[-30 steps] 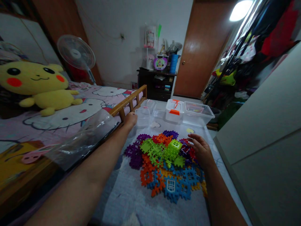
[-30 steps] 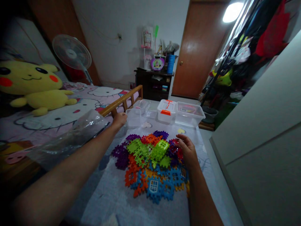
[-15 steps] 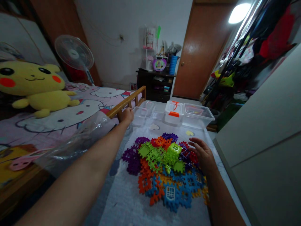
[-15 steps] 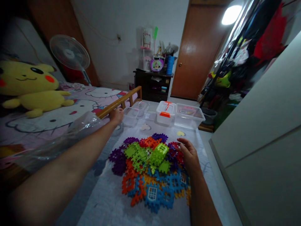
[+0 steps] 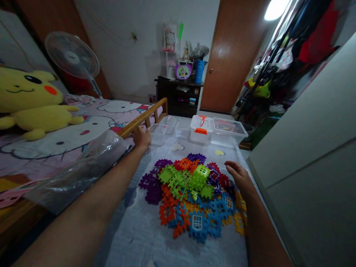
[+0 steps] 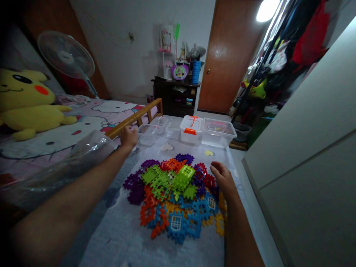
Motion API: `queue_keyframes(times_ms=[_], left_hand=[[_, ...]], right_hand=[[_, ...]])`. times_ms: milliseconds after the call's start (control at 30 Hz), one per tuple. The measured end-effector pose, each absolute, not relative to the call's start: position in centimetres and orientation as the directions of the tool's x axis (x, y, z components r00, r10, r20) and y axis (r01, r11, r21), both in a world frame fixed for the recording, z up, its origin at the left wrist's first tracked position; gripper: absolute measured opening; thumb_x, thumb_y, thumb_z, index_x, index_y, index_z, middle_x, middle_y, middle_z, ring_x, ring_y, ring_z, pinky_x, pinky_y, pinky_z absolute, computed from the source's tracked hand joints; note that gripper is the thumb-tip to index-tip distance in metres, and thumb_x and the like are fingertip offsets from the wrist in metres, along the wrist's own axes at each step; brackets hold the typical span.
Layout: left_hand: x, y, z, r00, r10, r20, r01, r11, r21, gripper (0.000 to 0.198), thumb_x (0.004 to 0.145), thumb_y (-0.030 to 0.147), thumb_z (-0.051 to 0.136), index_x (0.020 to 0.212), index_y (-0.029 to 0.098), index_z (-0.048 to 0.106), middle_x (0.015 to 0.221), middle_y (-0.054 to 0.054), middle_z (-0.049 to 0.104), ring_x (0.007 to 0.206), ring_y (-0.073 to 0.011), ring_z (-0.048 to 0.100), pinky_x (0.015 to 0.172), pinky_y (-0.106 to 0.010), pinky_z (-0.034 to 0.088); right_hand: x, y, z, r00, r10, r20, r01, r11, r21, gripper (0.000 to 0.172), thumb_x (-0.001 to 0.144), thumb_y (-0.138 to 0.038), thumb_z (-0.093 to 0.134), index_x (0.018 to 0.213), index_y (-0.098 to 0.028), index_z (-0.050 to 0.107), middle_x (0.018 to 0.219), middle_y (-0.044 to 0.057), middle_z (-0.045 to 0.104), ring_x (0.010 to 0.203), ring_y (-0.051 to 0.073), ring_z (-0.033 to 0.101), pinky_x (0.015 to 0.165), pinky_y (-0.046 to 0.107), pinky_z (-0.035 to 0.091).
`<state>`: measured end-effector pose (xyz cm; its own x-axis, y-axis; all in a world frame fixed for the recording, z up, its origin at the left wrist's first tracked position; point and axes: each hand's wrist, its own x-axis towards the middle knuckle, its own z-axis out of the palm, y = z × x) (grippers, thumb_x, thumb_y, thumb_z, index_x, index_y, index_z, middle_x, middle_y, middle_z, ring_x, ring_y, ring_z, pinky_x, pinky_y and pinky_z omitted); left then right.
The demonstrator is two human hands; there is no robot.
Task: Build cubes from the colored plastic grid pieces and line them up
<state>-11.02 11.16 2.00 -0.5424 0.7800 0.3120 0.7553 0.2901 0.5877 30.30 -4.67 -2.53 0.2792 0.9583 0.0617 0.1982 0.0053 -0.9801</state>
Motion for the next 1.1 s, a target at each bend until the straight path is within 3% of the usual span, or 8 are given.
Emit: queue_keyframes(times_ms=[100, 233, 300, 433, 533, 833, 967, 1100], left_hand=[[-8.1, 6.4, 3.0, -0.218, 0.867, 0.448, 0.859, -0.047, 0.510, 0.043, 0.091, 0.037, 0.047, 0.126, 0.013, 0.052, 0.132, -0.016, 0.058, 0.127, -0.0282, 0.049, 0.109, -0.040, 0.034], [-2.6, -1.6, 3.5, 0.446, 0.864, 0.233, 0.760, -0.503, 0.410, 0.048, 0.088, 0.045, 0.055, 0.129, 0.021, 0.053, 0.137, -0.010, 0.059, 0.126, -0.0270, 0.052, 0.109, -0.040, 0.036], [0.0, -4.7, 3.3, 0.589, 0.799, 0.120, 0.721, -0.587, 0.367, 0.059, 0.084, 0.045, 0.061, 0.137, 0.023, 0.047, 0.141, -0.011, 0.056, 0.130, -0.0297, 0.050, 0.110, -0.045, 0.034], [3.3, -7.3, 2.4, 0.590, 0.807, -0.013, 0.761, -0.551, 0.342, 0.074, 0.082, 0.040, 0.065, 0.147, 0.018, 0.037, 0.138, -0.016, 0.057, 0.129, -0.0328, 0.051, 0.109, -0.049, 0.034], [4.3, -7.2, 1.5, 0.555, 0.831, -0.018, 0.773, -0.508, 0.379, 0.077, 0.082, 0.035, 0.063, 0.150, 0.015, 0.031, 0.143, -0.017, 0.053, 0.131, -0.0319, 0.049, 0.110, -0.048, 0.034], [4.4, -7.3, -0.5, 0.579, 0.765, 0.281, 0.581, -0.629, 0.516, 0.091, 0.069, 0.010, 0.058, 0.153, 0.020, 0.024, 0.143, -0.012, 0.049, 0.127, -0.0287, 0.046, 0.109, -0.046, 0.038], [3.4, -7.6, -0.1, 0.500, 0.797, 0.339, 0.621, -0.603, 0.501, 0.095, 0.067, 0.009, 0.058, 0.154, 0.019, 0.023, 0.140, -0.013, 0.050, 0.122, -0.0302, 0.045, 0.107, -0.048, 0.038], [1.8, -8.0, 0.5, 0.436, 0.822, 0.365, 0.700, -0.565, 0.436, 0.088, 0.067, 0.011, 0.058, 0.151, 0.013, 0.030, 0.136, -0.014, 0.052, 0.118, -0.0306, 0.045, 0.108, -0.048, 0.036]], right_hand=[[30.1, -4.6, -3.0, 0.254, 0.967, 0.013, 0.307, -0.068, -0.949, 0.042, 0.068, -0.056, 0.077, 0.095, -0.024, 0.073, 0.096, 0.008, 0.074, 0.090, 0.029, 0.068, 0.087, 0.047, 0.052], [28.7, -4.9, -2.8, 0.161, 0.987, -0.001, 0.386, -0.064, -0.920, 0.040, 0.070, -0.056, 0.076, 0.095, -0.025, 0.073, 0.087, 0.006, 0.075, 0.082, 0.026, 0.069, 0.077, 0.041, 0.054], [27.8, -5.2, -2.5, 0.109, 0.994, 0.019, 0.457, -0.033, -0.889, 0.042, 0.072, -0.057, 0.074, 0.099, -0.025, 0.072, 0.087, 0.005, 0.074, 0.081, 0.025, 0.068, 0.077, 0.040, 0.054], [27.0, -5.5, -2.1, -0.037, 0.999, 0.017, 0.605, 0.036, -0.795, 0.054, 0.080, -0.059, 0.065, 0.120, -0.022, 0.064, 0.103, 0.008, 0.072, 0.090, 0.026, 0.067, 0.084, 0.041, 0.053], [26.7, -5.5, -2.5, -0.134, 0.990, 0.032, 0.658, 0.113, -0.745, 0.062, 0.080, -0.058, 0.066, 0.129, -0.021, 0.058, 0.114, 0.009, 0.068, 0.103, 0.027, 0.064, 0.094, 0.043, 0.049], [25.6, -5.4, -3.4, -0.294, 0.948, 0.124, 0.565, 0.277, -0.777, 0.092, 0.067, -0.053, 0.078, 0.145, -0.023, 0.040, 0.142, 0.012, 0.050, 0.129, 0.031, 0.048, 0.111, 0.048, 0.036], [24.9, -5.4, -3.4, -0.300, 0.941, 0.157, 0.558, 0.307, -0.771, 0.087, 0.069, -0.043, 0.078, 0.145, -0.024, 0.039, 0.139, 0.011, 0.052, 0.125, 0.030, 0.051, 0.109, 0.048, 0.038], [24.4, -5.3, -3.3, -0.291, 0.942, 0.165, 0.603, 0.315, -0.733, 0.070, 0.069, -0.023, 0.070, 0.136, -0.023, 0.048, 0.124, 0.008, 0.061, 0.113, 0.026, 0.057, 0.102, 0.045, 0.043]])
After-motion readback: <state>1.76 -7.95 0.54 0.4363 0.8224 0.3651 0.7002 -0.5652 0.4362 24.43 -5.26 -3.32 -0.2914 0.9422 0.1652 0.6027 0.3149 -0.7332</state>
